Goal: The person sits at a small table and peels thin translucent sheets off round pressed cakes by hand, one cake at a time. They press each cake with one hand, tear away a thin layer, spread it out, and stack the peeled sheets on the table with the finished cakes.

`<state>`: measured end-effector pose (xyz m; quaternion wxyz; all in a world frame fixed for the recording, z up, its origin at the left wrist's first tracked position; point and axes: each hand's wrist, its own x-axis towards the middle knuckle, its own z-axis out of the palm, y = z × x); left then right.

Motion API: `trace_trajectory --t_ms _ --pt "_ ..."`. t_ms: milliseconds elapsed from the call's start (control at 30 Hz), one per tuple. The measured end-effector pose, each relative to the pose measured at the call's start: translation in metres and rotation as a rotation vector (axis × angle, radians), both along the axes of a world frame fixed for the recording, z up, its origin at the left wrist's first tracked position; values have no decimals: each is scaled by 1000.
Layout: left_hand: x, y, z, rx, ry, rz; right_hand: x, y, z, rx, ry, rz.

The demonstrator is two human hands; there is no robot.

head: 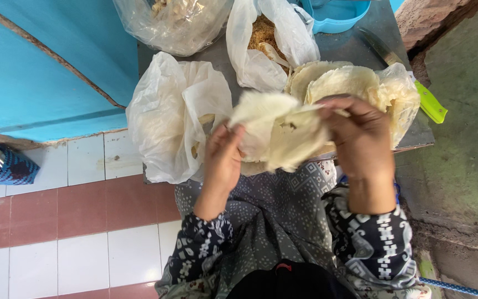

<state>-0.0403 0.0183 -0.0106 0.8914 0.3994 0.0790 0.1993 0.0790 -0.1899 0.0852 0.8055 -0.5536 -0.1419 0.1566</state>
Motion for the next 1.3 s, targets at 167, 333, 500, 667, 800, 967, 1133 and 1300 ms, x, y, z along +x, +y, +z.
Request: trace_trajectory --t_ms 167,333,500,667,800,967,1133,1300 --pt "21 25 36 -31 -28 -42 31 -20 3 -40 48 -23" --pt "42 30 44 182 72 99 43 -25 -12 -150 -29 -57" --pt "47 19 50 141 -47 103 38 -2 -43 -62 -122 -129" --pt "54 -24 59 618 -78 452 18 29 -60 302 91 -86" --pt "52 -22 70 930 -32 507 4 40 -46 300 228 73" --pt "59 5 84 681 0 205 -4 36 -25 132 256 327" --pt "48 9 86 809 3 93 -8 42 -25 -165 46 310" --pt "48 28 83 703 -36 204 -5 36 -21 -304 -31 295"
